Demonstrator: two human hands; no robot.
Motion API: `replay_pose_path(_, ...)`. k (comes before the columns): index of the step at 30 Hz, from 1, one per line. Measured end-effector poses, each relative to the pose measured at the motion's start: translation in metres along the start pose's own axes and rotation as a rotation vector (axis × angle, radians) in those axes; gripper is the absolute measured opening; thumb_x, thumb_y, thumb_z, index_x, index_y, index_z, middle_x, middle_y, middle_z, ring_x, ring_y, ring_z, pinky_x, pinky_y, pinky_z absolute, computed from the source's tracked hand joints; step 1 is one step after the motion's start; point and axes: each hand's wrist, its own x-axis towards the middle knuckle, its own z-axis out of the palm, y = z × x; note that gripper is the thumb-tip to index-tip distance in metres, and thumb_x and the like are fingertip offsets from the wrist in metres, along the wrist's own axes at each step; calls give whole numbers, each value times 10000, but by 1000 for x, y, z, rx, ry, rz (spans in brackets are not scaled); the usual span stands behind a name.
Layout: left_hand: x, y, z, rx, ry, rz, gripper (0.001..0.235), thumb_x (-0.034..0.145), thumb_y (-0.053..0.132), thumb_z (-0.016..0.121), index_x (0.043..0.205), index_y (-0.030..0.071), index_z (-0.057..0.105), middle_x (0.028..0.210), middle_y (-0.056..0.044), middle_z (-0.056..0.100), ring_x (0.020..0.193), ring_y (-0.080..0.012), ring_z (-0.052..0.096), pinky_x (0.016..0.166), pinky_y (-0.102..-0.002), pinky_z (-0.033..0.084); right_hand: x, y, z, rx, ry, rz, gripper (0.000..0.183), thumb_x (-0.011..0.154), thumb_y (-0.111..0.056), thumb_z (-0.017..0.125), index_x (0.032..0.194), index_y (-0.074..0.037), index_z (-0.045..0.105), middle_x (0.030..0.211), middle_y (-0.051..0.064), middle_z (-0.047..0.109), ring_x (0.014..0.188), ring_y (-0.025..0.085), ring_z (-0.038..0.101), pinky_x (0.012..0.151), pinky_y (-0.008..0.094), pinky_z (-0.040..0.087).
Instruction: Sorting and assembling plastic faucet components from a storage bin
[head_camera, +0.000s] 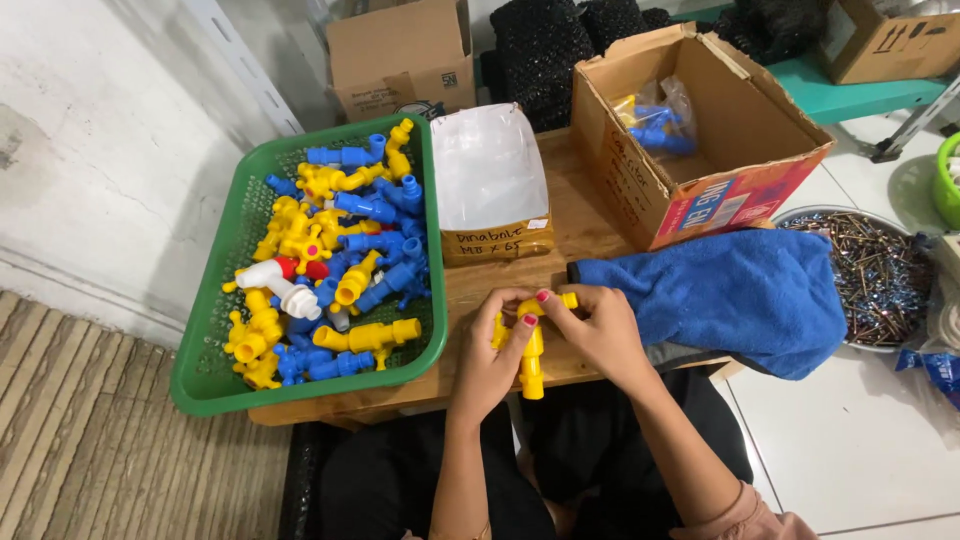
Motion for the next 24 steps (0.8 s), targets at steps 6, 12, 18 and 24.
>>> replay_pose_path(6,-2,10,0,20,-19,-1,264,999,240,617,1189,59,649,826,-162,715,764,-233,688,683,-364,566,-5,-7,-4,5,-18,-45,372,897,-343,708,613,-135,587,462,49,546,504,192,556,553,333,438)
replay_pose_path(12,-1,2,1,105,-10,4,258,1064,122,407,1100,48,651,940,-227,718,853,-328,701,765,-432,560,-11,-14,-11,48,-69,-102,334,948,-280,655,784,10,678,564,221,604,552,302,607,609,409,478)
replay_pose_path(18,3,1,1,96,4,-37,291,1029,5,375,1071,50,659,924,-211,725,830,-300,676,780,-430,559,-13,-4,-3,32,-57,-123,335,957,-293,668,963,34,739,708,263,679,741,446,718,650,454,508)
replay_pose_path(24,2,7,3,127,15,23,278,1051,298,494,1109,57,619,912,-189,684,848,-305,672,785,-435,549,-7,-13,-4,431,65,-224,120,918,-61,690,1035,-50,665,876,136,681,883,240,652,859,423,540)
